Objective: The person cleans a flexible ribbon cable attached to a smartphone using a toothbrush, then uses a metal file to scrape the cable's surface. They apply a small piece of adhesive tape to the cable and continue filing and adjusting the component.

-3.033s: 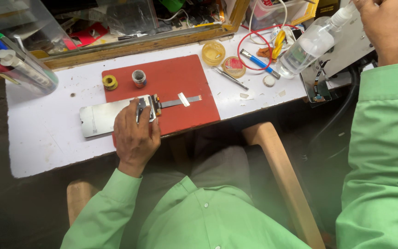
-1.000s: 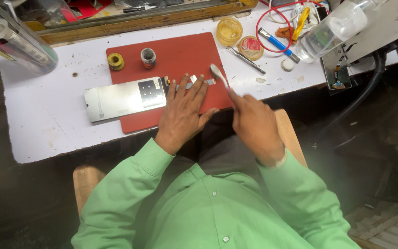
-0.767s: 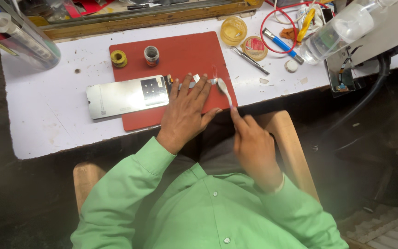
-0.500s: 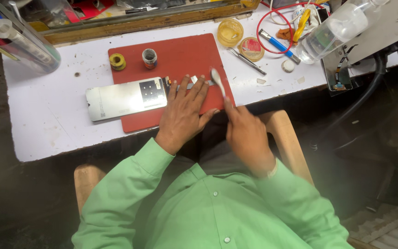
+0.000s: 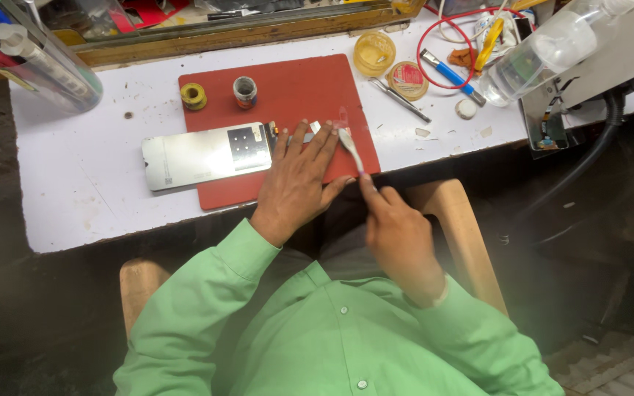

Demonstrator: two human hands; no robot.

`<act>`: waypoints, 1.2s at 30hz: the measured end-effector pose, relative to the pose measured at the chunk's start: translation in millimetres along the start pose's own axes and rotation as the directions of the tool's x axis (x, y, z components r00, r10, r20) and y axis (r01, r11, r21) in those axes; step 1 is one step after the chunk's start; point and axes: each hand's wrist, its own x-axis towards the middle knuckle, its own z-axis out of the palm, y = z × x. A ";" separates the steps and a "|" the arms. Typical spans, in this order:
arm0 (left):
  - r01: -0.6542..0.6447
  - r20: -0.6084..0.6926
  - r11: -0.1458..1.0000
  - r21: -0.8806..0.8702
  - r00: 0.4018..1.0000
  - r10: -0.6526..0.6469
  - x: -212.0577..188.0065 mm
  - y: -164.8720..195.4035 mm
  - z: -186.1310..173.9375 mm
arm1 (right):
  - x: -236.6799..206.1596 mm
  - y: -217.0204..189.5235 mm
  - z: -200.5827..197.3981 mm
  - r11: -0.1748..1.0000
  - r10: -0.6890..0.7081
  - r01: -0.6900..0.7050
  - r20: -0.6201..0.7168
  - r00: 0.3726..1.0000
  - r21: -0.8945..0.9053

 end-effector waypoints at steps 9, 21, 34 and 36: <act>0.006 0.005 1.000 -0.018 1.000 -0.006 0.3 -0.1 -0.2 | 36.7 3.1 10.0 0.995 -0.022 0.021 -0.011 1.000 -0.102; 0.021 0.032 1.000 -0.016 0.999 -0.021 -1.3 -0.5 -0.2 | 22.6 9.0 7.5 0.979 -0.017 0.020 0.017 1.000 -0.204; 0.012 0.019 1.000 0.008 1.000 -0.012 -1.0 0.1 1.9 | -1.0 4.2 -4.7 0.989 0.033 -0.020 0.081 0.996 -0.147; 0.009 0.018 1.000 0.006 1.000 -0.009 -1.0 -0.1 0.4 | 22.5 10.4 0.1 0.994 0.014 -0.007 0.062 0.998 -0.114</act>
